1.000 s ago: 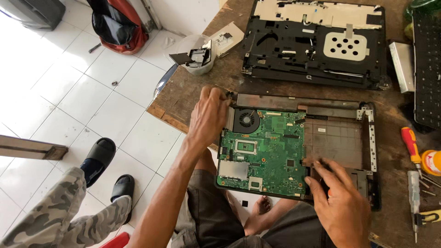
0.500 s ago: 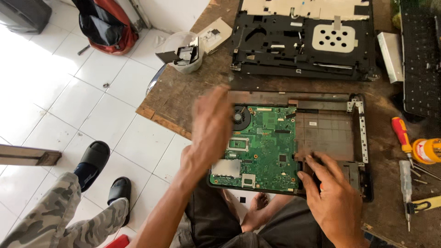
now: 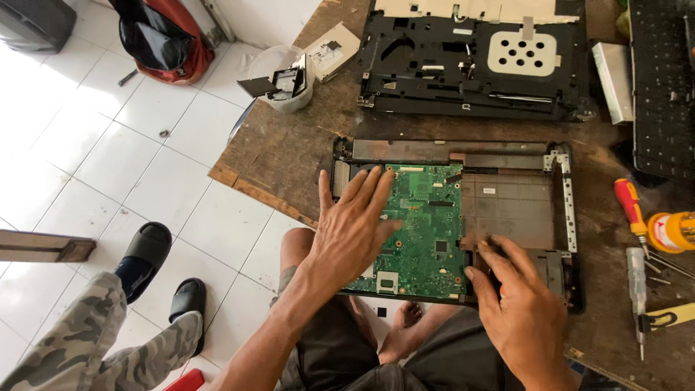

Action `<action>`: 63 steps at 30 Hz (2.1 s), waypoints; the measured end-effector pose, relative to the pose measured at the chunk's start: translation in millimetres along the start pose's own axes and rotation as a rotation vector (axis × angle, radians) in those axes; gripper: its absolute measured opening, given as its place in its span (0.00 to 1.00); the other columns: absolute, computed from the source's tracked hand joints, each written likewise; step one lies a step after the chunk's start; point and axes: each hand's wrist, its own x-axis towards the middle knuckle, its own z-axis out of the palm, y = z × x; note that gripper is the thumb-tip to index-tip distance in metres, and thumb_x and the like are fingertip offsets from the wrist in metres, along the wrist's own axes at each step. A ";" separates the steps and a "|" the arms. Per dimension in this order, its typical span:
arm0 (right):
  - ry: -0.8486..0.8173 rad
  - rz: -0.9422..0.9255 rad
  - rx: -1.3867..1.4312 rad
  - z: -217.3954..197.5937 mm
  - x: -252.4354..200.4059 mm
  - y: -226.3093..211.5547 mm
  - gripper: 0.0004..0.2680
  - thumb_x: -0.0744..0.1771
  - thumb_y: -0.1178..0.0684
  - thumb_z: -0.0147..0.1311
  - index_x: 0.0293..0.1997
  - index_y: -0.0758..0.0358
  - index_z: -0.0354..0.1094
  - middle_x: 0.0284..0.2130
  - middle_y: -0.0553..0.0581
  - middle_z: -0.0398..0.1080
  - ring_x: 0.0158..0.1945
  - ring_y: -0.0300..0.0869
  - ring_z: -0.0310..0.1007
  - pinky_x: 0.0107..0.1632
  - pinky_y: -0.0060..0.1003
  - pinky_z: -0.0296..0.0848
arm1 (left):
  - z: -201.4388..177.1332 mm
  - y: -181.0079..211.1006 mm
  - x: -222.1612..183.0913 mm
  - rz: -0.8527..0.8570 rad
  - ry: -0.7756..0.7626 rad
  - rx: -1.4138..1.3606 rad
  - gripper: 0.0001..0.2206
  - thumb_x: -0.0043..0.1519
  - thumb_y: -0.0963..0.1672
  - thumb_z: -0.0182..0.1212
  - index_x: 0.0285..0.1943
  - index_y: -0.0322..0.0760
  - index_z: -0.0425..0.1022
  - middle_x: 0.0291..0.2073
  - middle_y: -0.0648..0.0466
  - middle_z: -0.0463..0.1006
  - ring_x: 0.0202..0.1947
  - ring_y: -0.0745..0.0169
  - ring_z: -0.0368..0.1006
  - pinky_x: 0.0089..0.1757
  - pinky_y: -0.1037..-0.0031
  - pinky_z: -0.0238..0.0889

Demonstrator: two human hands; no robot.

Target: The person assembles a laptop by connecting a ribbon cable to the motherboard, placing the motherboard into the chassis, and attaching the bottom case. The person handles the motherboard, ribbon cable, and laptop case.

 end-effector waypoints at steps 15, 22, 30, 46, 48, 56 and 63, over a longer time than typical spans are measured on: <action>0.028 -0.083 0.078 -0.3 3.2 1.5 0.17 0.68 0.45 0.64 0.66 0.50 0.79 0.68 0.49 0.75 0.62 0.48 0.80 0.59 0.47 0.78 | 5.5 2.1 8.0 -0.024 0.044 0.076 0.30 0.71 0.58 0.61 0.77 0.41 0.72 0.76 0.44 0.67 0.70 0.45 0.66 0.67 0.23 0.46; 0.028 -0.052 0.070 -3.3 0.9 -3.0 0.15 0.69 0.45 0.65 0.65 0.47 0.80 0.68 0.44 0.76 0.53 0.47 0.83 0.45 0.48 0.81 | 3.5 -2.0 13.6 -0.113 0.002 -0.136 0.29 0.76 0.57 0.45 0.72 0.33 0.72 0.75 0.40 0.72 0.72 0.43 0.68 0.70 0.22 0.37; -0.004 -0.003 0.058 -3.9 3.2 -5.8 0.15 0.70 0.44 0.63 0.64 0.45 0.80 0.68 0.41 0.75 0.59 0.44 0.81 0.48 0.49 0.81 | 3.7 -9.7 29.6 -0.042 0.122 -0.088 0.13 0.76 0.46 0.58 0.66 0.43 0.79 0.62 0.43 0.75 0.60 0.40 0.70 0.66 0.24 0.43; 0.039 -0.059 0.065 -2.3 2.0 -1.2 0.15 0.69 0.45 0.65 0.62 0.49 0.80 0.67 0.45 0.76 0.60 0.47 0.81 0.50 0.51 0.81 | 6.9 20.2 17.8 -0.048 0.044 0.091 0.20 0.74 0.48 0.58 0.74 0.38 0.71 0.76 0.40 0.65 0.73 0.42 0.63 0.66 0.17 0.45; -0.010 -0.049 0.061 0.0 -0.7 1.8 0.16 0.70 0.42 0.62 0.66 0.47 0.79 0.70 0.45 0.74 0.51 0.45 0.85 0.44 0.49 0.81 | 8.9 35.7 12.8 -0.013 -0.112 0.025 0.35 0.72 0.57 0.59 0.83 0.37 0.60 0.84 0.40 0.56 0.83 0.43 0.51 0.71 0.21 0.35; 0.004 -0.055 0.055 -7.4 2.0 -6.9 0.15 0.69 0.45 0.63 0.64 0.50 0.80 0.68 0.46 0.75 0.58 0.46 0.82 0.49 0.49 0.81 | 20.1 47.1 -2.5 0.046 -0.037 -0.048 0.33 0.72 0.55 0.60 0.81 0.30 0.66 0.82 0.42 0.63 0.85 0.42 0.51 0.75 0.30 0.36; 0.017 -0.091 0.113 -5.6 3.7 -6.2 0.16 0.69 0.47 0.62 0.64 0.55 0.79 0.67 0.52 0.75 0.64 0.49 0.79 0.59 0.48 0.77 | 23.7 46.9 -2.9 0.038 0.006 -0.105 0.31 0.71 0.53 0.62 0.80 0.32 0.68 0.82 0.43 0.64 0.84 0.42 0.54 0.76 0.42 0.43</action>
